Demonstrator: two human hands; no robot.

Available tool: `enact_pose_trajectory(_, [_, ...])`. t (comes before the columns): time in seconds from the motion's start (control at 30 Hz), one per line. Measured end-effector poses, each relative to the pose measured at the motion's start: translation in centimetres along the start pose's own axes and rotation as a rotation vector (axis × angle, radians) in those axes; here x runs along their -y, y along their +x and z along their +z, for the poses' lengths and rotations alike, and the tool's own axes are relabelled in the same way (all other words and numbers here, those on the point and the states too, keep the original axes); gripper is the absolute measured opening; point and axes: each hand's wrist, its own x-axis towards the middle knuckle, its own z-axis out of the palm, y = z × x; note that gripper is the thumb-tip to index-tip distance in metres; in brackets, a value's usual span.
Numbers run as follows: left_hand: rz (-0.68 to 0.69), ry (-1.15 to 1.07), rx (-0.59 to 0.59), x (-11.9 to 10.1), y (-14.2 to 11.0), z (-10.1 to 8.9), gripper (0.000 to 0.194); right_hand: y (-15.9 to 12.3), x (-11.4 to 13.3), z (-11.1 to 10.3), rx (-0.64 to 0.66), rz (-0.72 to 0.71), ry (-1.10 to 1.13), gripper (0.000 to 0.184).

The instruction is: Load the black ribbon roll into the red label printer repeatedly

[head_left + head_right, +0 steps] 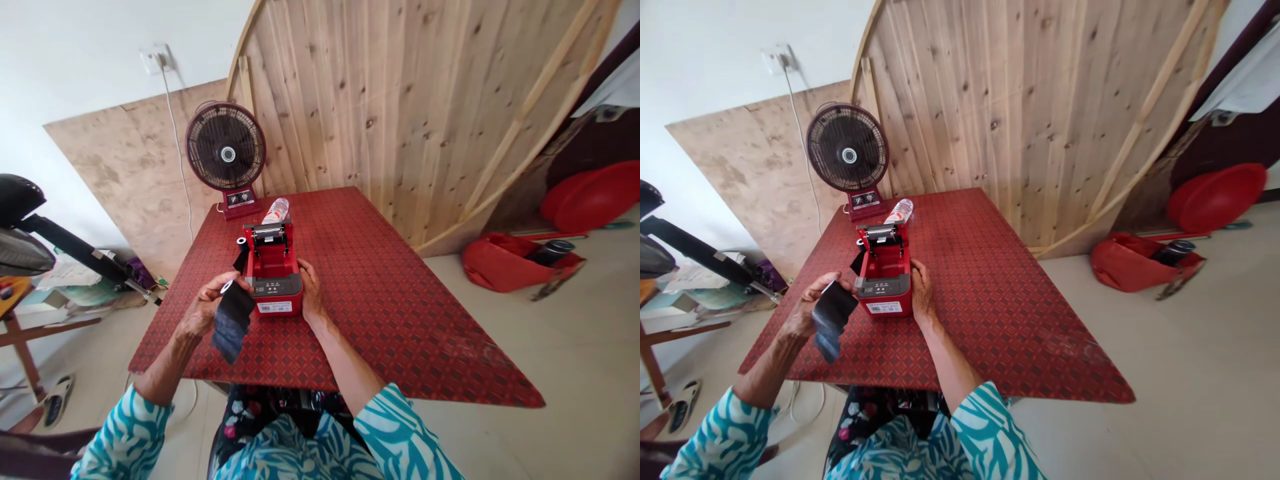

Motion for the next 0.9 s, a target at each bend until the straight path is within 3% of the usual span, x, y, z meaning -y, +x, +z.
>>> enact_pose_trajectory(0.13, [-0.025, -0.129, -0.033, 0.9, -1.3, 0.9, 0.061, 0.0, -0.1, -0.2, 0.011, -0.021, -0.006, 0.037])
enact_pose_trajectory(0.53, [-0.118, -0.217, -0.013, 2.2, -3.5, 1.0, 0.039, 0.0, -0.3, -0.4, 0.003, -0.009, -0.026, 0.039])
enact_pose_trajectory(0.73, [0.032, -0.124, -0.045, 2.8, -2.7, 1.0, 0.04, 0.0, -0.4, -0.4, -0.01, 0.004, -0.024, 0.039])
enact_pose_trajectory(0.9, [0.089, -0.103, -0.036, 1.8, -2.4, 0.5, 0.045, -0.1, -0.1, -0.3, 0.008, 0.016, -0.01, 0.04])
